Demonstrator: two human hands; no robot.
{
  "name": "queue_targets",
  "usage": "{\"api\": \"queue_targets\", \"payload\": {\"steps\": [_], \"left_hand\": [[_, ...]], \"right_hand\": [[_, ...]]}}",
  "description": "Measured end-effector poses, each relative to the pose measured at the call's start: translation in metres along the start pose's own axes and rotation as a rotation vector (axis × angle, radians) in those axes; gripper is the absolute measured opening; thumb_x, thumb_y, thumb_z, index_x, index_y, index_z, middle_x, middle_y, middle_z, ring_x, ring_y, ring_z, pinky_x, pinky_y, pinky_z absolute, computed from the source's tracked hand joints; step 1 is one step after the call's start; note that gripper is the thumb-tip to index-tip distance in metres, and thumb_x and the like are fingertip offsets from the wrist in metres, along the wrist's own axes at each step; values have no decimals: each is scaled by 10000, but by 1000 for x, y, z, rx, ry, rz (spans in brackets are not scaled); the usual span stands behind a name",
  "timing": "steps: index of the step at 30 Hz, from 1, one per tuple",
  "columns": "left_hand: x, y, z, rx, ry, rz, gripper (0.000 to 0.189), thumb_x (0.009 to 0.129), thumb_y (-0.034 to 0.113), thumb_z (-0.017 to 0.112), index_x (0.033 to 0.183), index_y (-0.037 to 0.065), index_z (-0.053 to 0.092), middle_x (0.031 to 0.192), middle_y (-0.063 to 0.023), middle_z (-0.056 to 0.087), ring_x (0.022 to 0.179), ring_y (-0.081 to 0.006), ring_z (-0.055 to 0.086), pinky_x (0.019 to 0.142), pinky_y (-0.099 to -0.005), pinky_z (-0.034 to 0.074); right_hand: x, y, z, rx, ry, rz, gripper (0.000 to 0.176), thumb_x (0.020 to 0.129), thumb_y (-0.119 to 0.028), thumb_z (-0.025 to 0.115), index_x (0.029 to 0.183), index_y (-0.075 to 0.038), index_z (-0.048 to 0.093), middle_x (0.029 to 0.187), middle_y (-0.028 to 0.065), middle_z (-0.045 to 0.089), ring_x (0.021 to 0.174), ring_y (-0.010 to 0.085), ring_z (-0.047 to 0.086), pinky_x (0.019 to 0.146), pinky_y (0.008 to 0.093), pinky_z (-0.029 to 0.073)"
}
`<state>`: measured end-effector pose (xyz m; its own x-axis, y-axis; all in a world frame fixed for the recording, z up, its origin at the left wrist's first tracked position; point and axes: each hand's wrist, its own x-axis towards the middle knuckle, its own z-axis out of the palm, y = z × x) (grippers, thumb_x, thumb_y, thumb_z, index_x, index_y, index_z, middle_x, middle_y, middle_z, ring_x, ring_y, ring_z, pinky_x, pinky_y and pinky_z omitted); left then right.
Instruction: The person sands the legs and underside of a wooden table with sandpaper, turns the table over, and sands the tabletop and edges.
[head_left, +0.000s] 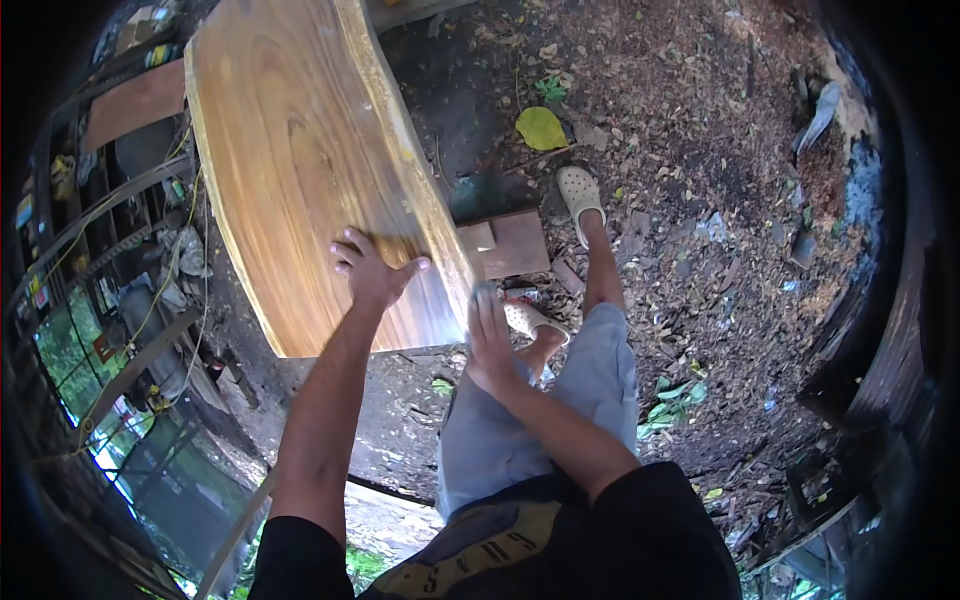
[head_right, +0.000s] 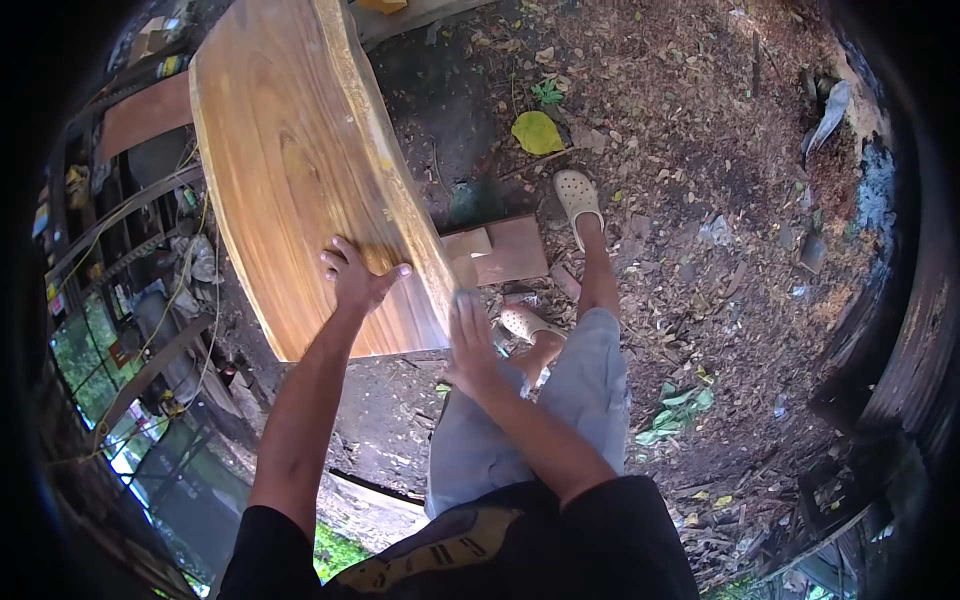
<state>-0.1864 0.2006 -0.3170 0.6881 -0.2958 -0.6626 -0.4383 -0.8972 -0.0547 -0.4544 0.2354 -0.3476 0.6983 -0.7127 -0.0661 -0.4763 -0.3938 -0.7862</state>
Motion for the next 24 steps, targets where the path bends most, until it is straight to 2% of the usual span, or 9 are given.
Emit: {"api": "queue_targets", "payload": {"steps": [2, 5, 8, 11, 14, 17, 24], "left_hand": [[-1, 1, 0, 6, -4, -3, 1700, 607, 831, 871, 1657, -36, -147, 1666, -476, -105, 1499, -741, 91, 1247, -637, 303], [1, 3, -2, 10, 8, 3, 1691, 615, 822, 873, 1661, -24, -152, 1670, -470, -108, 1502, -738, 86, 1248, -638, 302], [-2, 0, 0, -3, -8, -7, 1684, 621, 811, 878, 1663, -16, -154, 1673, -463, -116, 1504, -736, 75, 1250, -641, 297], [-3, 2, -1, -29, -12, 0, 1681, 625, 797, 887, 1665, -11, -159, 1677, -455, -126, 1510, -732, 49, 1253, -644, 289], [-2, -1, 2, -27, 8, -6, 1677, 631, 784, 893, 1665, -7, -164, 1680, -449, -136, 1514, -727, 21, 1254, -649, 280], [-5, 3, 3, -16, 15, -9, 1669, 634, 779, 894, 1669, 2, -160, 1681, -446, -136, 1515, -726, 1, 1247, -662, 289], [-9, 2, 3, -83, 45, -14, 1682, 604, 796, 895, 1682, 54, -161, 1697, -416, -151, 1520, -721, 13, 1209, -702, 320]], "right_hand": [[-41, 8, -5, 38, -57, -14, 817, 772, 56, 610, 1553, 143, 386, 1668, 332, 315, 1577, 536, 252, 1287, 605, 268], [-12, -8, -11, -6, -101, 55, 663, 941, -15, 585, 1550, 152, 382, 1642, 361, 336, 1549, 555, 297, 1265, 627, 286], [-14, -5, -1, 7, -19, 31, 760, 831, 26, 625, 1545, 146, 394, 1656, 349, 320, 1573, 528, 268, 1279, 602, 278], [-64, 4, -11, -30, -128, 30, 680, 916, 5, 612, 1540, 156, 389, 1650, 360, 320, 1563, 531, 287, 1277, 601, 283], [-56, -3, -12, 31, -42, 29, 609, 989, -29, 575, 1541, 150, 389, 1637, 365, 339, 1548, 540, 312, 1272, 605, 288], [6, -6, -7, 28, 3, 7, 600, 1002, -44, 559, 1542, 153, 385, 1625, 382, 349, 1540, 551, 318, 1261, 613, 300], [139, 7, -9, 30, 15, -243, 628, 1005, -93, 582, 1542, 162, 377, 1636, 407, 309, 1543, 555, 304, 1270, 608, 286]]}}
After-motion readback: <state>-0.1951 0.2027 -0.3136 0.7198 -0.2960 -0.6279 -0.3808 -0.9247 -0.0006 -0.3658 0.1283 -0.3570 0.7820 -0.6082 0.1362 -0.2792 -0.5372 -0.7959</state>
